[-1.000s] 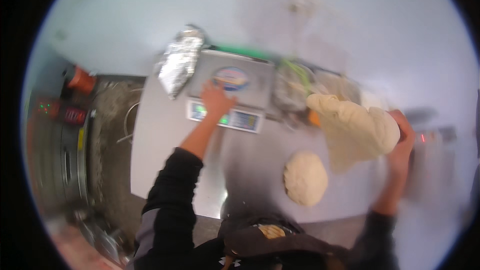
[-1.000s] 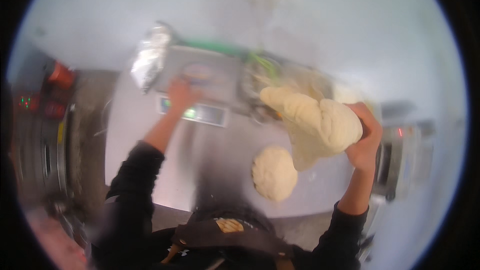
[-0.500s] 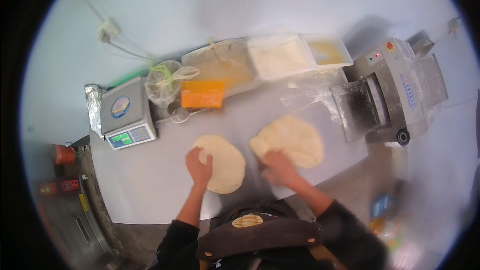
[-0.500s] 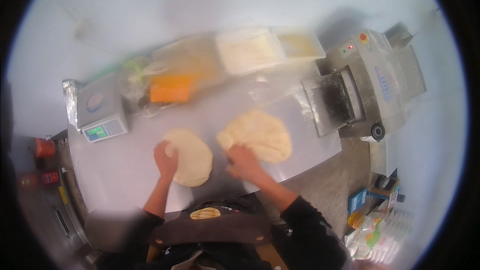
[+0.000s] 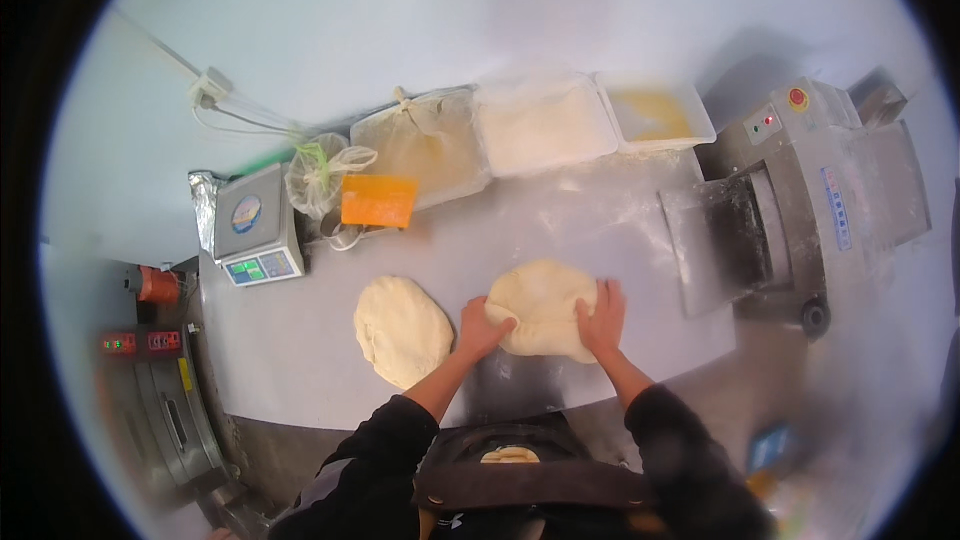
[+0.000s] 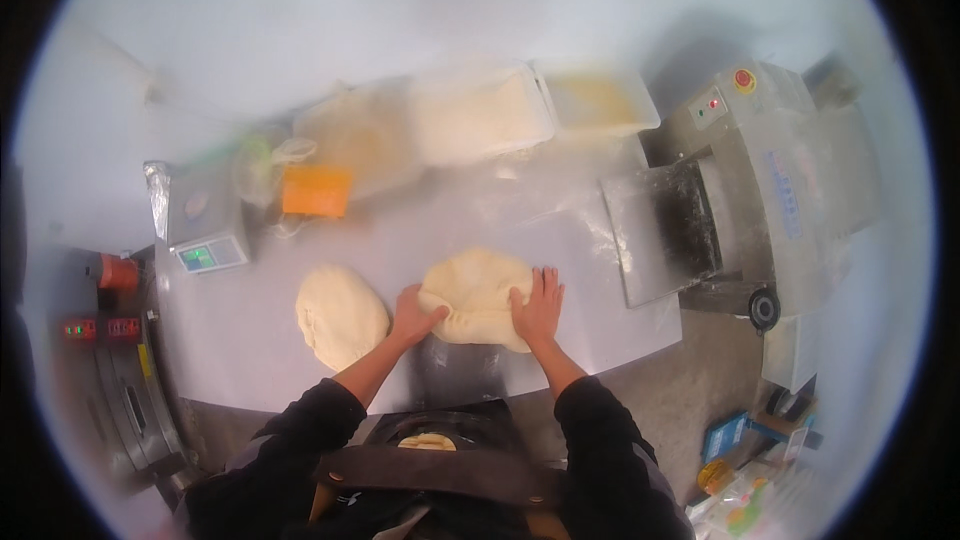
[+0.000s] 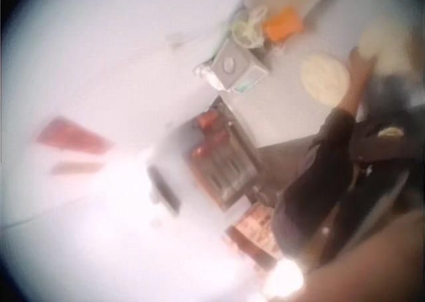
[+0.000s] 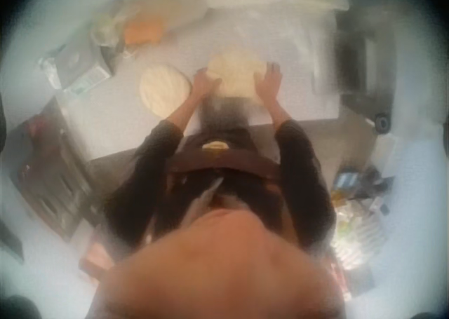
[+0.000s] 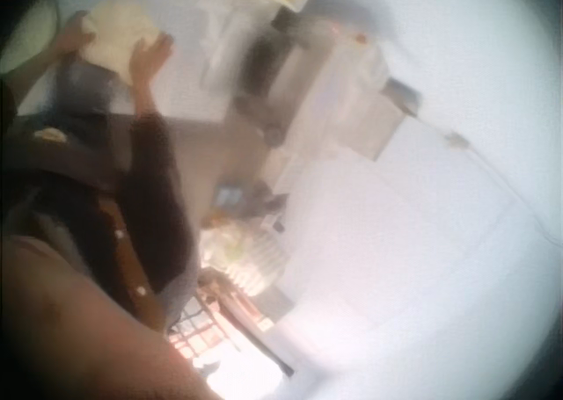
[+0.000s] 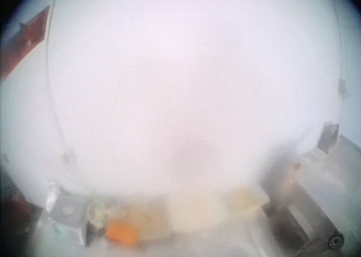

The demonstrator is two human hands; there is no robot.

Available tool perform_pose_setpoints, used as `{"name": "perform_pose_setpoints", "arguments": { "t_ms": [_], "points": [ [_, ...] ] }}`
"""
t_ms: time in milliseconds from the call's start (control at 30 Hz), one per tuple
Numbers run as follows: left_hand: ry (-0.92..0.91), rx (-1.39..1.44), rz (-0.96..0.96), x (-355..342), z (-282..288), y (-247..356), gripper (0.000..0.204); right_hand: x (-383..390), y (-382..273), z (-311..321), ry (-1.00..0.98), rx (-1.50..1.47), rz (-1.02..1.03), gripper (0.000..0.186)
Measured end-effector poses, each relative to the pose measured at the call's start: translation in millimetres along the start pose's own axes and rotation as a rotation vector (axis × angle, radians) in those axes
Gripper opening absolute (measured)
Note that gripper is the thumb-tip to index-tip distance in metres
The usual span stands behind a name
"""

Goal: The person handles baking trays, puts on and removes gloves, then weighs and portions dough on a digital scale. They repeatedly feed dough through a dough sheeter, folding and flattening it into a large sheet on a stainless steel worktable.

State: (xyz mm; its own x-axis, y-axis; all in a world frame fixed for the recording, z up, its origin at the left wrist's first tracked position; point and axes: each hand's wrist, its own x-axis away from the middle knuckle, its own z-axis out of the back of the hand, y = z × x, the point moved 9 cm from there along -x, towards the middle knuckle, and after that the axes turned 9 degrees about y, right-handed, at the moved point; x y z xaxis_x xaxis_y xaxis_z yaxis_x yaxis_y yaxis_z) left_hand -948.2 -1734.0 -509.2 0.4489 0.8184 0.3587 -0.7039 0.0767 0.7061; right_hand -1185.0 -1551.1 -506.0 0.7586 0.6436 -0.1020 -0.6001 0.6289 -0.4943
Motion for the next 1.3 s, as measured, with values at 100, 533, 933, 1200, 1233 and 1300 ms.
{"name": "perform_pose_setpoints", "arguments": {
  "t_ms": [100, 533, 933, 1200, 1233, 1300],
  "points": [
    [0.010, 0.124, 0.071, 35, 0, -6, 0.084, -3, -16, 6, -0.051, -0.192, 0.018, 0.074],
    [0.578, -0.138, -0.009, 76, 9, -6, 0.089, 2, -162, -68, -0.237, 0.127, 0.396, 0.092],
    [0.524, -0.318, 0.108, 20, -4, 10, 0.068, 17, -110, -29, -0.312, 0.034, 0.605, 0.086],
    [0.575, -0.227, 0.241, 20, 0, 6, 0.077, 21, -76, -13, -0.374, -0.055, 0.778, 0.093],
    [0.527, -0.323, 0.215, 33, -10, 11, 0.083, 26, -65, -11, -0.419, -0.050, 0.741, 0.093],
    [0.606, -0.487, 0.051, 46, -20, 35, 0.094, 32, -55, -3, -0.445, -0.072, 0.815, 0.093]
  ]
}}
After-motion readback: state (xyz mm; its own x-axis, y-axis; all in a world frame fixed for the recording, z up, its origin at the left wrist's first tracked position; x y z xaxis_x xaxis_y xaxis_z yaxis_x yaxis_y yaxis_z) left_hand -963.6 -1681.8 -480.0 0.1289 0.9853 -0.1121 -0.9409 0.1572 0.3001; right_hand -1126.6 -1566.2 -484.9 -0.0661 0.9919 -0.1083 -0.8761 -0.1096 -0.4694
